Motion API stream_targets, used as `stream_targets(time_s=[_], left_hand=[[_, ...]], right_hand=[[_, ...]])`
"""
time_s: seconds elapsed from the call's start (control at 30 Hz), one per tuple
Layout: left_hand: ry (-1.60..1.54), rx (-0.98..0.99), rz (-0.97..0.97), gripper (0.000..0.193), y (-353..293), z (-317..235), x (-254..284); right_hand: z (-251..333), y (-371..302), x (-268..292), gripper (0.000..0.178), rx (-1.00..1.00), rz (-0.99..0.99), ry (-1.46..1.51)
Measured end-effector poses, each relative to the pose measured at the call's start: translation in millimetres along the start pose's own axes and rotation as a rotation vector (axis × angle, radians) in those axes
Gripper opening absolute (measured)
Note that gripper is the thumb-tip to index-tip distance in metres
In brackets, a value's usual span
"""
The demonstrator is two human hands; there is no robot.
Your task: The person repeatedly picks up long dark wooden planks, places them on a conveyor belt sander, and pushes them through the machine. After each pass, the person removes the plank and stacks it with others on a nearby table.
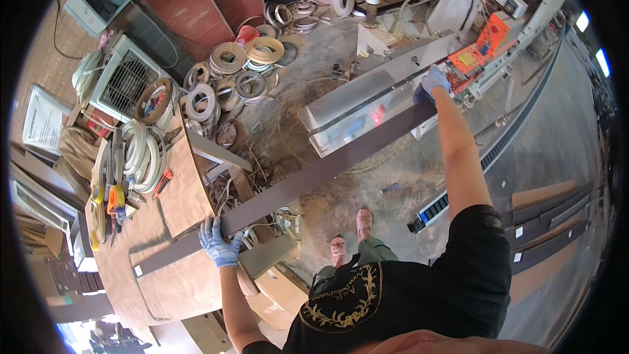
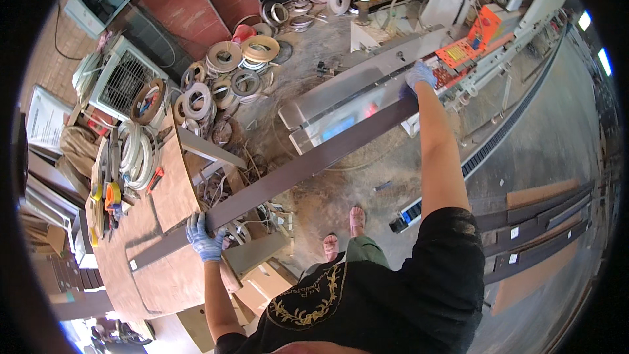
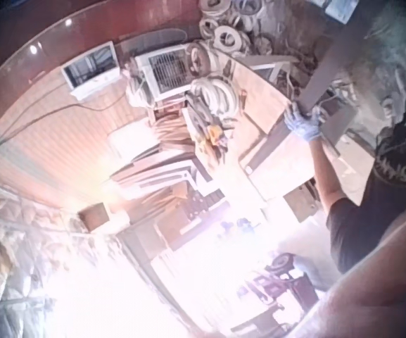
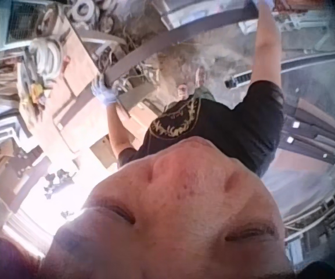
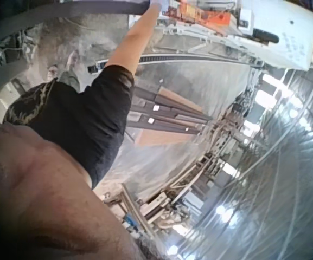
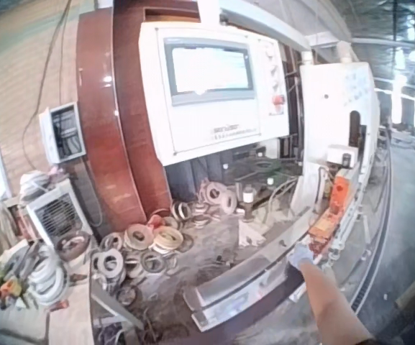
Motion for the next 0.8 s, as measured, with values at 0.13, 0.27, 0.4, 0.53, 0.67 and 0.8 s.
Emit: stream_targets(time_s=[0.13, 0.27, 0.4, 0.53, 0.67, 0.8], left_hand=[[-0.013, 0.017, 0.021, 0.075, 5.4, 1.4, -6.6], [-0.015, 0.024, 0.001, 0.073, -0.8, 2.2, -4.5], [-0.02, 0.024, 0.015, 0.074, 0.0, 5.2, -8.2], [-0.037, 0.042, 0.024, 0.074, 3.2, -1.5, -5.6], [-0.043, 0.0, 0.014, 0.076, 3.8, 3.1, -4.2], [-0.054, 0.033, 0.029, 0.073, -3.0, 13.0, -5.4]], right_hand=[[-8.4, 19.7, -23.2, 0.062, -0.047, 0.087, -0.12], [15.1, -4.3, -8.4, 0.057, -0.024, -0.008, -0.074], [110.8, -113.8, 8.8, 0.054, 0.401, 0.091, -0.296], [248.4, -329.7, 50.6, 0.049, 0.58, -0.231, 0.027], [345.9, -464.4, 76.1, 0.047, 1.331, 0.381, 1.003], [302.4, -476.3, 97.9, 0.043, 1.376, 0.062, 0.63]])
Point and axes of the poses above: each hand's wrist, its own y-axis towards the middle knuckle, its own x-axis out of the back of the hand, z = x × y, the point moved 8 cm from there along y, towards the middle knuckle, and after that the axes turned 15 degrees about -y, right-handed, at the moved point
